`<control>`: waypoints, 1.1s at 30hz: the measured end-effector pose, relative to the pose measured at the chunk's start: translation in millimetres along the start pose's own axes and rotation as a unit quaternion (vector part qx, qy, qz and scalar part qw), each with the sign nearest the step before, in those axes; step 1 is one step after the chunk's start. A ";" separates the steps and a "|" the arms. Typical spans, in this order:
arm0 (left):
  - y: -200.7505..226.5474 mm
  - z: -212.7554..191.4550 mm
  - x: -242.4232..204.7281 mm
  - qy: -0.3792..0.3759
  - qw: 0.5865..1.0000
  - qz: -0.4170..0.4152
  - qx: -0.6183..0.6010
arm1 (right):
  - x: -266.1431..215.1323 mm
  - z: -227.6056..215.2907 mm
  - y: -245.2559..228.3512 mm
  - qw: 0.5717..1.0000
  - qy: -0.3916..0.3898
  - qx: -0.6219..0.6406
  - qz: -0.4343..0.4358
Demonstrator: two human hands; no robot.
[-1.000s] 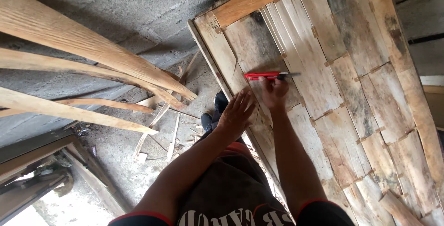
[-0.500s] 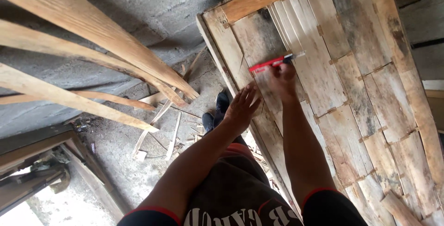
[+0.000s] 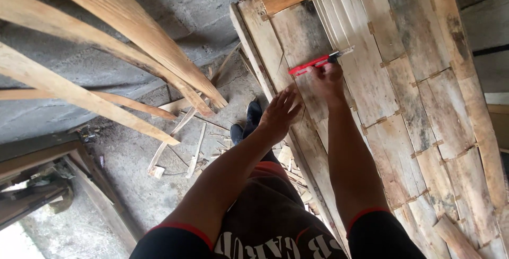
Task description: The person is cutting and preparing wood slats for a DIY project.
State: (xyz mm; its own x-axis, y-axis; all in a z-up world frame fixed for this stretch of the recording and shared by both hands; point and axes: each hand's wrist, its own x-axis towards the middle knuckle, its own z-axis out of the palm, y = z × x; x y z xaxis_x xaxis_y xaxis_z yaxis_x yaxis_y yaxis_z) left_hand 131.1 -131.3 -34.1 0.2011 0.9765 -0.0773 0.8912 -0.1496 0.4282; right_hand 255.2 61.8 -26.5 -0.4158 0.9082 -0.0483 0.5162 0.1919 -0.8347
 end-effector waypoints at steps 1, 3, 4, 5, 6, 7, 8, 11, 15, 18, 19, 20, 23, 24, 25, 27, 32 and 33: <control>-0.1 6.8 -0.9 0.003 1.000 -0.003 -0.001 | -8.9 -5.6 -3.6 1.000 -0.003 -0.001 -0.003; -0.7 19.1 -2.4 0.030 0.999 0.010 0.011 | -26.6 -17.4 -11.4 0.993 -0.020 0.008 -0.119; 0.4 13.2 -1.5 0.032 0.999 0.008 0.011 | -31.7 -22.0 -4.4 0.992 -0.022 0.007 -0.120; 4.5 9.3 -3.3 0.023 0.999 0.003 0.032 | -41.9 -27.7 4.2 0.996 -0.027 -0.056 -0.058; 8.9 5.4 -4.7 0.014 0.998 -0.003 0.054 | -52.1 -33.9 13.0 0.992 -0.033 -0.118 0.005; 11.1 2.2 -5.4 0.015 0.998 -0.002 0.054 | -61.5 -41.5 11.8 0.992 -0.032 -0.119 0.004; 13.5 -1.2 -5.5 -0.002 0.999 0.001 0.043 | -70.6 -49.4 10.5 0.995 0.000 -0.102 -0.022; 16.3 1.8 -8.5 -0.018 0.999 0.011 0.032 | -101.8 -71.9 14.3 0.997 0.002 -0.074 0.016; 14.7 13.0 -5.3 0.012 0.999 0.030 0.043 | -122.9 -89.8 33.9 0.974 -0.082 -0.212 0.023; 18.4 15.7 1.9 -0.010 0.999 0.019 0.036 | -126.9 -84.9 57.3 0.981 -0.110 -0.149 0.058; 18.7 17.6 0.1 -0.011 0.999 0.020 0.037 | -126.7 -85.3 51.4 0.981 -0.108 -0.148 0.059; 18.9 19.2 -1.6 0.008 0.999 0.023 0.039 | -126.3 -85.7 45.3 0.983 -0.109 -0.133 0.067; 15.5 25.2 2.3 0.032 0.998 0.026 0.038 | -122.7 -89.0 46.1 0.984 -0.118 -0.129 0.009; 15.5 29.1 2.0 0.034 0.999 0.024 0.033 | -124.1 -89.9 50.5 0.980 -0.129 -0.139 -0.055; 17.9 24.2 2.5 0.032 0.999 0.022 0.033 | -122.0 -90.1 47.5 0.980 -0.131 -0.137 -0.054; 23.0 14.8 3.6 0.010 0.998 0.021 0.066 | -120.1 -90.9 42.1 0.993 -0.094 -0.073 0.005; 22.6 9.1 9.9 -0.018 0.998 0.026 0.063 | -120.0 -95.8 59.0 0.984 -0.153 -0.087 0.017; 25.3 10.4 10.5 -0.035 0.997 0.016 0.063 | -121.4 -95.8 61.3 0.985 -0.148 -0.083 0.042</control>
State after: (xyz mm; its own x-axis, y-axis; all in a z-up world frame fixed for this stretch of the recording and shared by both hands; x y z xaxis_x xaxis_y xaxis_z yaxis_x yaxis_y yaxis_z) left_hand 159.9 -126.4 -33.4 0.2551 0.9581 -0.1305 0.9268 -0.2038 0.3154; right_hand 409.1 -1.1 -19.2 -0.5537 0.7803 -0.2906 0.6627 0.2017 -0.7212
